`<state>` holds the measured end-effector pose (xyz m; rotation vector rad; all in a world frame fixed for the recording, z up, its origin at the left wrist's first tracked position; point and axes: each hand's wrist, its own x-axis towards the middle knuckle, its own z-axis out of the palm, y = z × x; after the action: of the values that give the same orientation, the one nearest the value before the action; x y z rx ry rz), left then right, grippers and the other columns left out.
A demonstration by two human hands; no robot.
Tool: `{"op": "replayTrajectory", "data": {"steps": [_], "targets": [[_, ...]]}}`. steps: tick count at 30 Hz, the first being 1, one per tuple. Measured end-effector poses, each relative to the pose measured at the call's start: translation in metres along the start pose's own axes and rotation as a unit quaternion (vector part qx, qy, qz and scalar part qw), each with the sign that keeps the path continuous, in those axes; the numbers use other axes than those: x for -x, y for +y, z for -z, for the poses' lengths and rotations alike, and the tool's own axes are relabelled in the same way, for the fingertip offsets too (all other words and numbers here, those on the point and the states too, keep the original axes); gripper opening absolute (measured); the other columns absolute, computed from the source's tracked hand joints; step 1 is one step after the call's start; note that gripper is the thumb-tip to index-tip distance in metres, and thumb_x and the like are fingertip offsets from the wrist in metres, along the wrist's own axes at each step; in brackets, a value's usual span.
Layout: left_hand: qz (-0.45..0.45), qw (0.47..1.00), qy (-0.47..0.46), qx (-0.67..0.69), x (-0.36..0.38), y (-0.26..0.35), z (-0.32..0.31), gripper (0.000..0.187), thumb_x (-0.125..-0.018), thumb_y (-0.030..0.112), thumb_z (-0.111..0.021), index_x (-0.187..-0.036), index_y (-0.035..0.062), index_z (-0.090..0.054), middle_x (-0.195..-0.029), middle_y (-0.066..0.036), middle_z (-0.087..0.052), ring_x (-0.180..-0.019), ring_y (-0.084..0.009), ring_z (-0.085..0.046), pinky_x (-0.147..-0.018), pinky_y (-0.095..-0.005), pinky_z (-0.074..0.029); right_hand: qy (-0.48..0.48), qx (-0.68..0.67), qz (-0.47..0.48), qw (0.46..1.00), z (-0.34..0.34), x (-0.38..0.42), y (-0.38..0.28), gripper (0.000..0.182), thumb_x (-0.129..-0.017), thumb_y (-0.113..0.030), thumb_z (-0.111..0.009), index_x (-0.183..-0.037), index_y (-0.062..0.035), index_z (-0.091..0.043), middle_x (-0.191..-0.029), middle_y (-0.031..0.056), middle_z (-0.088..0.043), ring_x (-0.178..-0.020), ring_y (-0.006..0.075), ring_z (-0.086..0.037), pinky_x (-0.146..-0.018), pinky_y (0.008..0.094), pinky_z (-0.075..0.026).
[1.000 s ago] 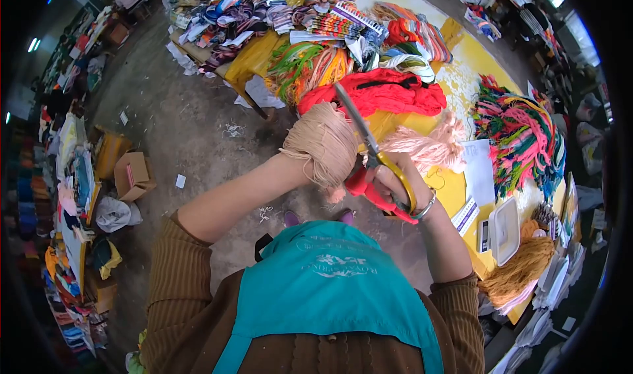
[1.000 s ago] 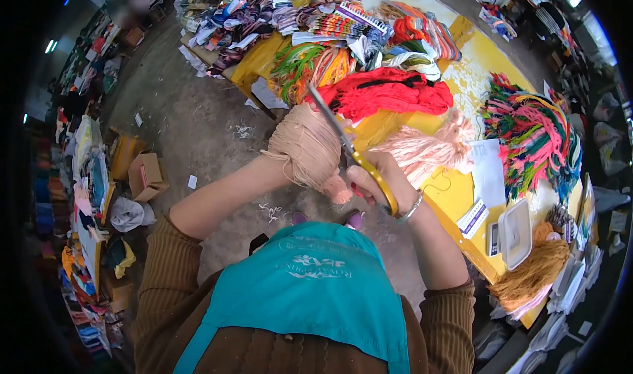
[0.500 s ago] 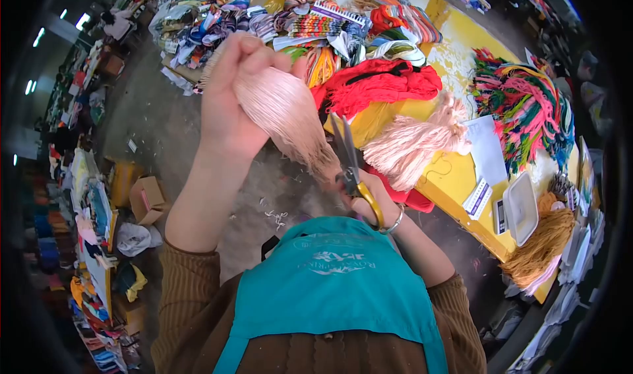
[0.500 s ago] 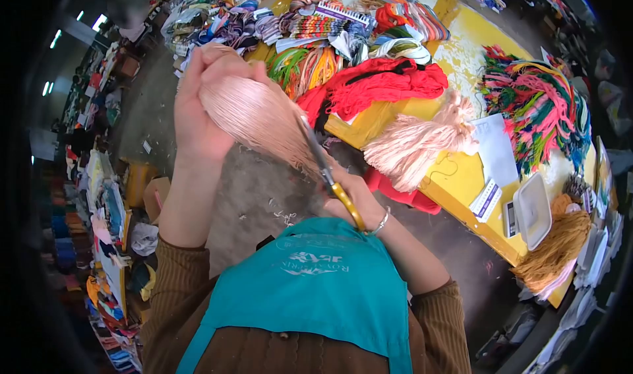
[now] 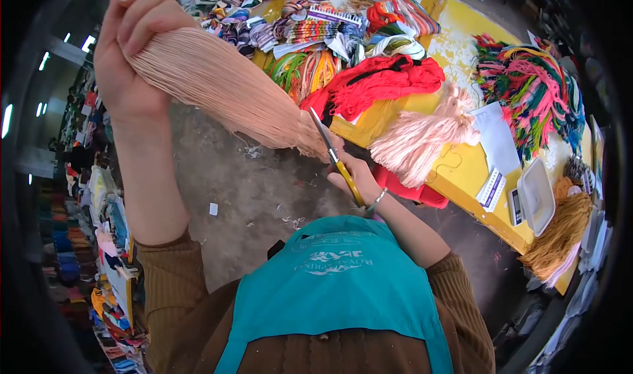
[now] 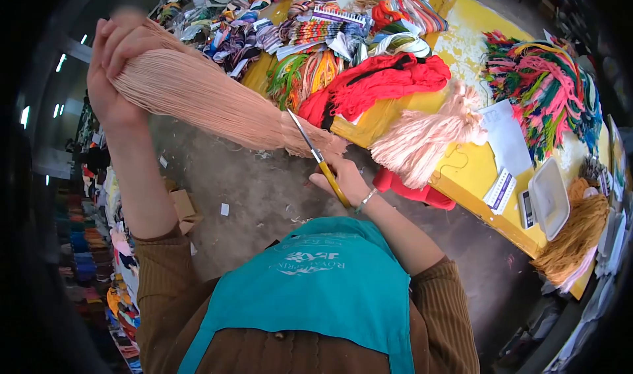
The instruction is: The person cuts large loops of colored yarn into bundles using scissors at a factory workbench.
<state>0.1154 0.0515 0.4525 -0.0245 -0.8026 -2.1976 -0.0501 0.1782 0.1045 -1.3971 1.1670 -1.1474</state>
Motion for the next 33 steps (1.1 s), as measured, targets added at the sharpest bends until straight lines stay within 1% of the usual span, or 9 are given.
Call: {"op": "replayTrajectory", "data": {"steps": [9, 12, 14, 16, 18, 20, 24, 26, 33], "targets": [[0.04, 0.998, -0.039, 0.022, -0.023, 0.04, 0.001, 0.02, -0.099, 0.011, -0.048, -0.079, 0.009, -0.046, -0.055, 0.003, -0.038, -0.045, -0.0073, -0.038, -0.062, -0.0232, -0.042, 0.024, 0.108, 0.097, 0.989, 0.007, -0.003, -0.008, 0.047, -0.073, -0.032, -0.08, -0.1, -0.0015, -0.058, -0.101, 0.0225, -0.061, -0.09, 0.04, -0.06, -0.076, 0.042, -0.05], [-0.09, 0.988, 0.078, -0.096, -0.024, 0.072, 0.005, 0.019, -0.099, 0.011, -0.05, -0.08, 0.0087, -0.048, -0.057, 0.003, -0.041, -0.048, -0.0082, -0.042, -0.063, -0.0238, -0.044, 0.027, 0.106, 0.075, 0.991, 0.006, 0.003, -0.005, 0.048, -0.073, -0.034, -0.08, -0.1, -0.0014, -0.056, -0.104, 0.024, -0.06, -0.092, 0.0423, -0.06, -0.077, 0.0444, -0.051], [-0.294, 0.906, 0.239, -0.188, -0.032, 0.04, -0.018, 0.018, -0.099, 0.012, -0.051, -0.08, 0.0091, -0.049, -0.059, 0.003, -0.043, -0.049, -0.0081, -0.044, -0.066, -0.0229, -0.045, 0.03, 0.103, 0.074, 0.992, 0.005, 0.005, -0.004, 0.049, -0.073, -0.034, -0.08, -0.1, -0.0018, -0.056, -0.106, 0.0238, -0.061, -0.092, 0.0422, -0.061, -0.076, 0.045, -0.051], [-0.252, 0.937, 0.179, -0.161, -0.027, 0.042, -0.02, 0.016, -0.099, 0.012, -0.051, -0.083, 0.0081, -0.05, -0.062, 0.002, -0.045, -0.053, -0.0087, -0.046, -0.068, -0.0235, -0.046, 0.032, 0.099, 0.074, 0.992, 0.004, 0.004, -0.005, 0.049, -0.073, -0.035, -0.08, -0.101, -0.0023, -0.056, -0.107, 0.0236, -0.061, -0.092, 0.0421, -0.062, -0.076, 0.0456, -0.051], [-0.209, 0.962, 0.116, -0.134, -0.026, 0.046, -0.015, 0.015, -0.099, 0.012, -0.05, -0.085, 0.0072, -0.052, -0.066, 0.001, -0.048, -0.056, -0.0093, -0.049, -0.071, -0.0241, -0.047, 0.057, 0.103, 0.099, 0.988, 0.004, 0.003, -0.007, 0.062, -0.073, -0.029, -0.082, -0.122, -0.0033, -0.055, -0.083, 0.0192, -0.062, -0.071, 0.0317, -0.064, -0.069, 0.0363, -0.052], [-0.026, 0.992, -0.09, -0.083, -0.028, 0.051, -0.007, 0.011, -0.099, 0.012, -0.049, -0.093, 0.004, -0.054, -0.076, -0.001, -0.053, -0.065, -0.0108, -0.054, -0.076, -0.0257, -0.049, 0.049, 0.118, 0.105, 0.986, 0.005, 0.002, -0.005, 0.063, -0.072, -0.03, -0.082, -0.122, -0.0033, -0.054, -0.082, 0.0193, -0.062, -0.071, 0.033, -0.064, -0.068, 0.0364, -0.052], [-0.073, 0.974, -0.075, -0.2, -0.017, 0.052, -0.019, 0.012, -0.1, 0.012, -0.048, -0.097, 0.0021, -0.054, -0.081, -0.003, -0.056, -0.071, -0.0127, -0.057, -0.075, -0.0272, -0.05, 0.044, 0.148, 0.087, 0.984, 0.006, 0.002, -0.007, 0.065, -0.071, -0.034, -0.083, -0.122, -0.0034, -0.055, -0.081, 0.0192, -0.062, -0.072, 0.0377, -0.063, -0.066, 0.0381, -0.051], [-0.179, 0.952, 0.056, -0.242, -0.014, 0.066, -0.027, 0.013, -0.101, 0.012, -0.047, -0.097, 0.002, -0.054, -0.082, -0.004, -0.057, -0.07, -0.0132, -0.058, -0.074, -0.0282, -0.051, 0.045, 0.159, 0.079, 0.983, 0.005, 0.001, -0.004, 0.058, -0.071, -0.038, -0.081, -0.11, -0.0049, -0.056, -0.093, 0.0189, -0.063, -0.079, 0.0382, -0.063, -0.069, 0.042, -0.051], [-0.121, 0.976, 0.002, -0.18, -0.012, 0.073, -0.031, 0.016, -0.102, 0.015, -0.045, -0.104, 0.0009, -0.053, -0.089, -0.007, -0.06, -0.076, -0.0151, -0.06, -0.076, -0.0298, -0.053, 0.062, 0.188, 0.142, 0.97, 0.008, -0.011, -0.018, 0.047, -0.066, -0.04, -0.081, -0.087, -0.0056, -0.057, -0.1, 0.0169, -0.062, -0.084, 0.0378, -0.061, -0.068, 0.0455, -0.047]]}}
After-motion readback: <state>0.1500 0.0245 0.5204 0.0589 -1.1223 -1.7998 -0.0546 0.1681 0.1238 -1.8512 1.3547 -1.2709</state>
